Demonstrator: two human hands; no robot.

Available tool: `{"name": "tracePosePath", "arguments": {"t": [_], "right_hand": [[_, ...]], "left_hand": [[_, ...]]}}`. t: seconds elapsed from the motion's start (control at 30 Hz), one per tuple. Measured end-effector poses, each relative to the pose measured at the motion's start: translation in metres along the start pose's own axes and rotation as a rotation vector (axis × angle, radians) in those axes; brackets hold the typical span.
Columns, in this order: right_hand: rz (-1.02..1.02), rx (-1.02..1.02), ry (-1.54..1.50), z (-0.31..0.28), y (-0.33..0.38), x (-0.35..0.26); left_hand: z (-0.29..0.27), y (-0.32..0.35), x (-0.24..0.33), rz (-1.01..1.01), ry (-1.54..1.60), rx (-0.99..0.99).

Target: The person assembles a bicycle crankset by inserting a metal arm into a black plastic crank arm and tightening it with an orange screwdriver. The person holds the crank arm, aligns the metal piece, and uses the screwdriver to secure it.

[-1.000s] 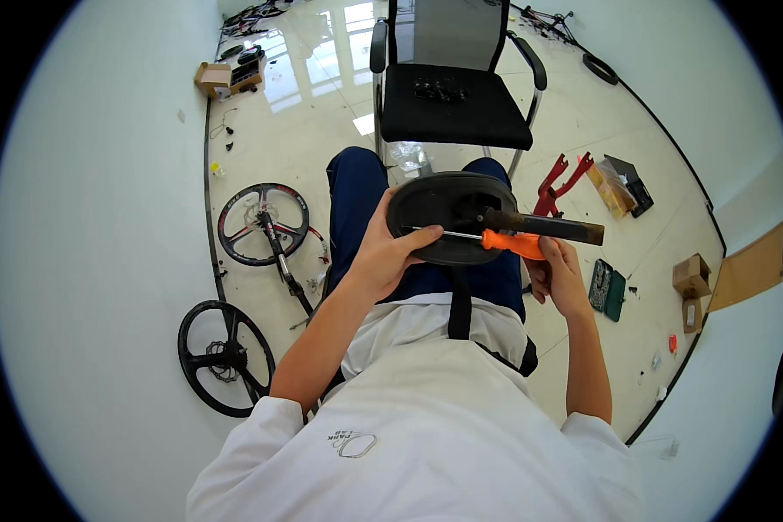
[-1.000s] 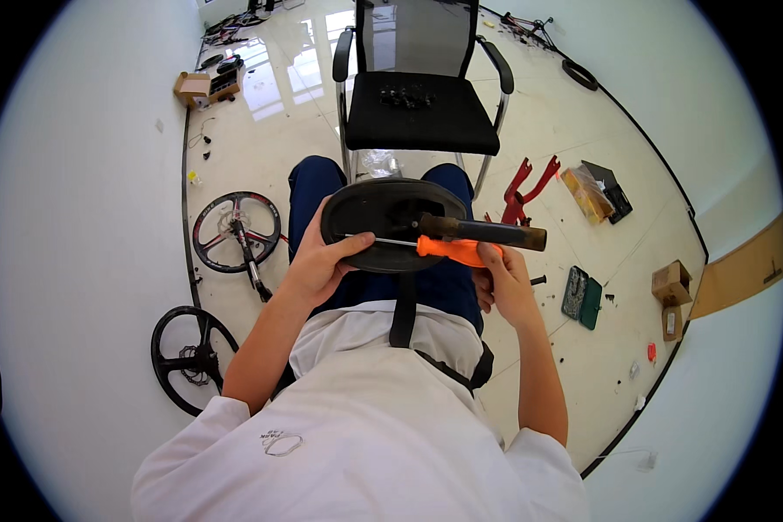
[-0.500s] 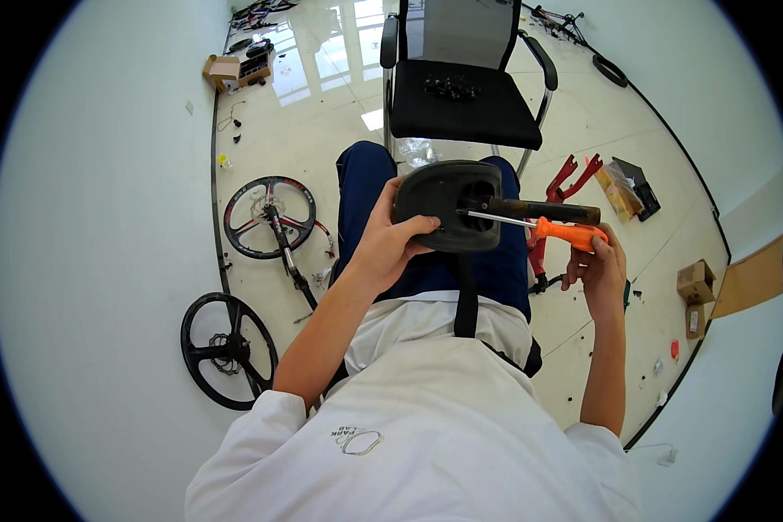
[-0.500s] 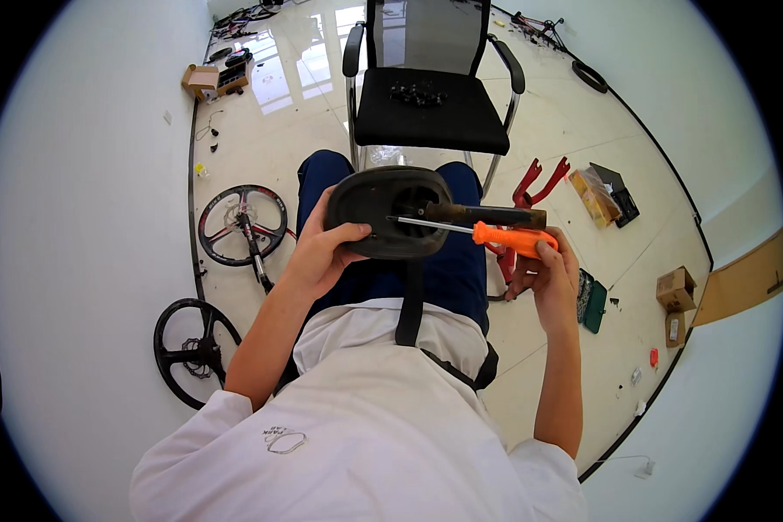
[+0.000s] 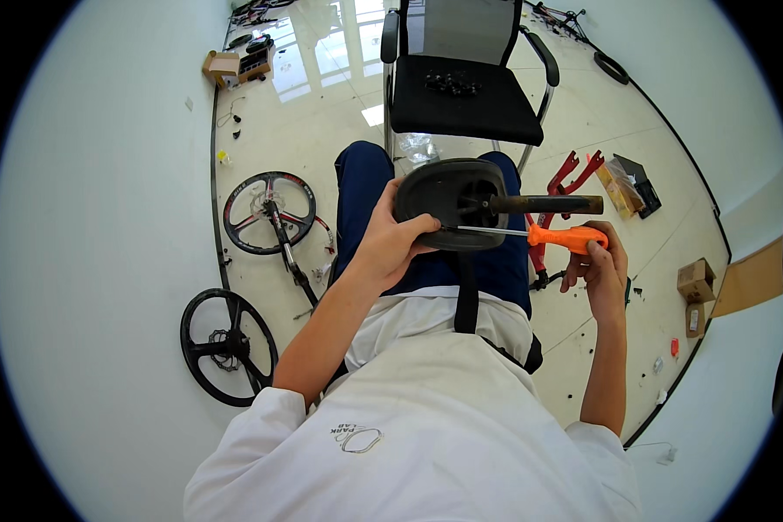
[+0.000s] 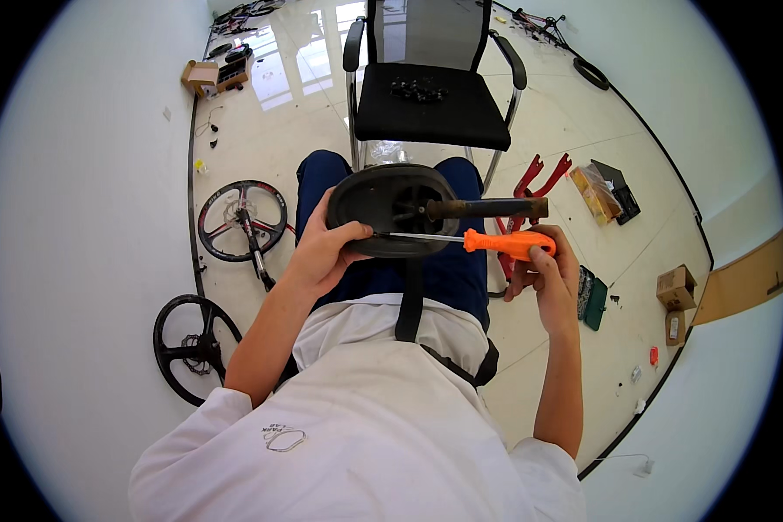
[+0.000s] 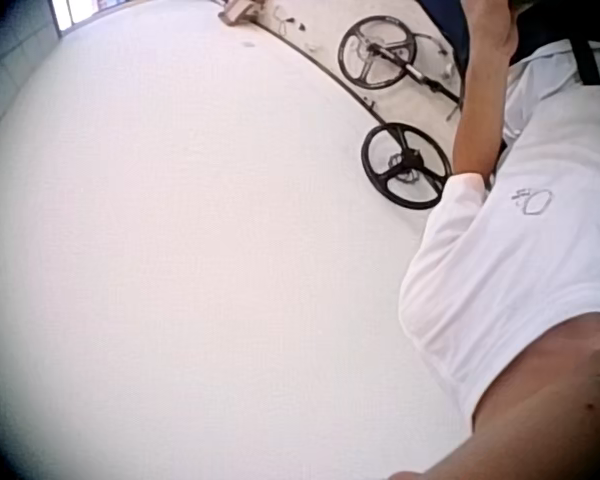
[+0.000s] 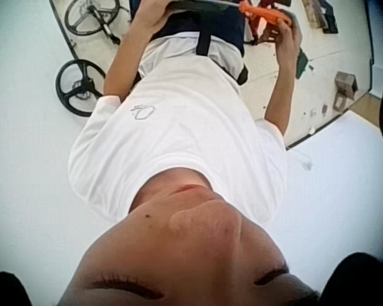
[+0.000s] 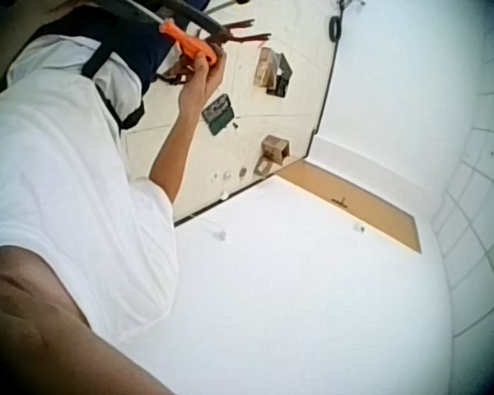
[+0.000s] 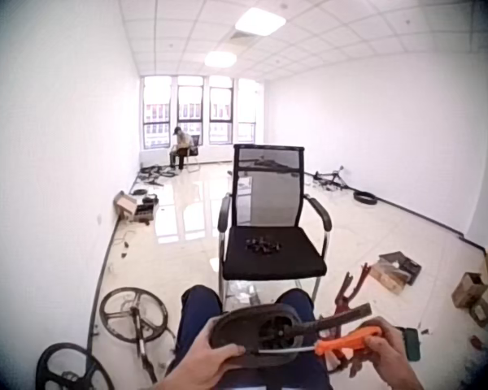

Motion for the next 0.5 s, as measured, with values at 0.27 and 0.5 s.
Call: {"name": "tracePosePath", "arguments": {"t": [0.27, 0.5], "right_hand": [[-0.028, 0.021, 0.021, -0.0020, -0.0019, -0.0028], [-0.023, 0.010, 0.020, -0.0006, -0.0023, -0.0002]], "left_hand": [[-0.0009, -0.0004, -0.0002, -0.004, 0.011, 0.014], [-0.0022, -0.0011, 0.0005, -0.004, 0.004, 0.009]]}}
Point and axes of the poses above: each hand's wrist, its own y-axis away from the middle knuckle, its own z-axis out of the palm, x = y × z, the point moved 5 cm from there along -y, towards the middle knuckle, and after that the axes turned 10 degrees about -z, right-handed, at the moved point
